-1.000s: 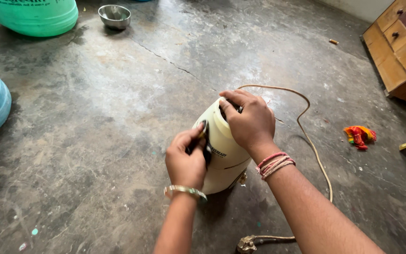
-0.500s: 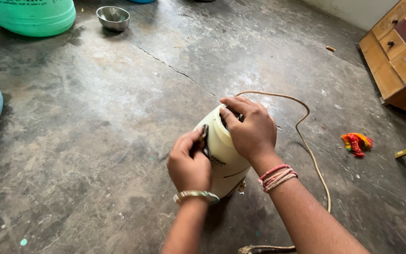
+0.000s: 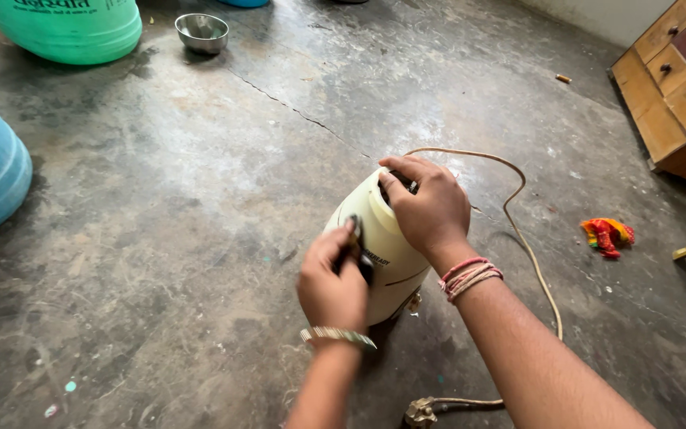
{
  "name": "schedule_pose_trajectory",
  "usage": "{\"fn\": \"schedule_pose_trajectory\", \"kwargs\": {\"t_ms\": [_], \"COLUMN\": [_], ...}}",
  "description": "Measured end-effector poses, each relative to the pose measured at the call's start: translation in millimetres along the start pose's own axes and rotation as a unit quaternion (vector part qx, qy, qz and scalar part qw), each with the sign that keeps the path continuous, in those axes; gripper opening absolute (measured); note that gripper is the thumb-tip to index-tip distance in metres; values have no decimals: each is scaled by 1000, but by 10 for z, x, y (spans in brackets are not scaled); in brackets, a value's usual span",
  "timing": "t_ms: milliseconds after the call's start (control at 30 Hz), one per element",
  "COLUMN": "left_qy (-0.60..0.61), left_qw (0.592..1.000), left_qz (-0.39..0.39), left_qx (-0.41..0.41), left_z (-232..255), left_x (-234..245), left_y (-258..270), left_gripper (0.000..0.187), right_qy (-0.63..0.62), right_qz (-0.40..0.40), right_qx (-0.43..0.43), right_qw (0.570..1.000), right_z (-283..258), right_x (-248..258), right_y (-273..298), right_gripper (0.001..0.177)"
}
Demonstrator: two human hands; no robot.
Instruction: The person cleans the interior and exterior of a small white electric appliance using a dark cloth. They wipe the inside of the opening, then the top and sides of the unit, and finally the lid area.
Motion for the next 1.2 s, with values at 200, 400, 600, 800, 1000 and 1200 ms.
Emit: {"fn": "schedule_pose_trajectory", "kwargs": {"t_ms": [200,400,600,800,1000,1200], "left_qy": [-85,-93,-28,-43,-13,-20], "left_qw": [995,985,999,997,1000,998], "left_qz": [42,111,3,-17,21,50], "left_qx": [-28,-93,42,56,16,-25], "left_z": [264,334,15,-131,-55,451], "left_x": [59,-16,-192,-185,72,-49], "left_y": [508,366,-427,-515,44,129], "left_gripper": [39,43,26,25,28,29], "right_qy": [-3,2,-1,-8,-15,-21], "right_qz": [-9,-11,0,3,6,-1], "right_qx": [-14,5,11,18,22,16], "right_qw": [1000,1000,1000,1000,1000,1000], "right_z": [33,53,79,66,87,96], "right_x": [-5,-9,-15,-5,-15,-23], "right_y": [7,1,-5,-2,-10,-13], "right_gripper": [29,34,34,33,32,31]}}
Point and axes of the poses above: each hand's wrist, its own y-axis away from the middle knuckle, its own x-axis out of the back of the hand, z = x × y, the point moved 5 cm from there along -y, towards the middle knuckle, and after that the axes turned 12 degrees about -y, right-handed, at the moved point
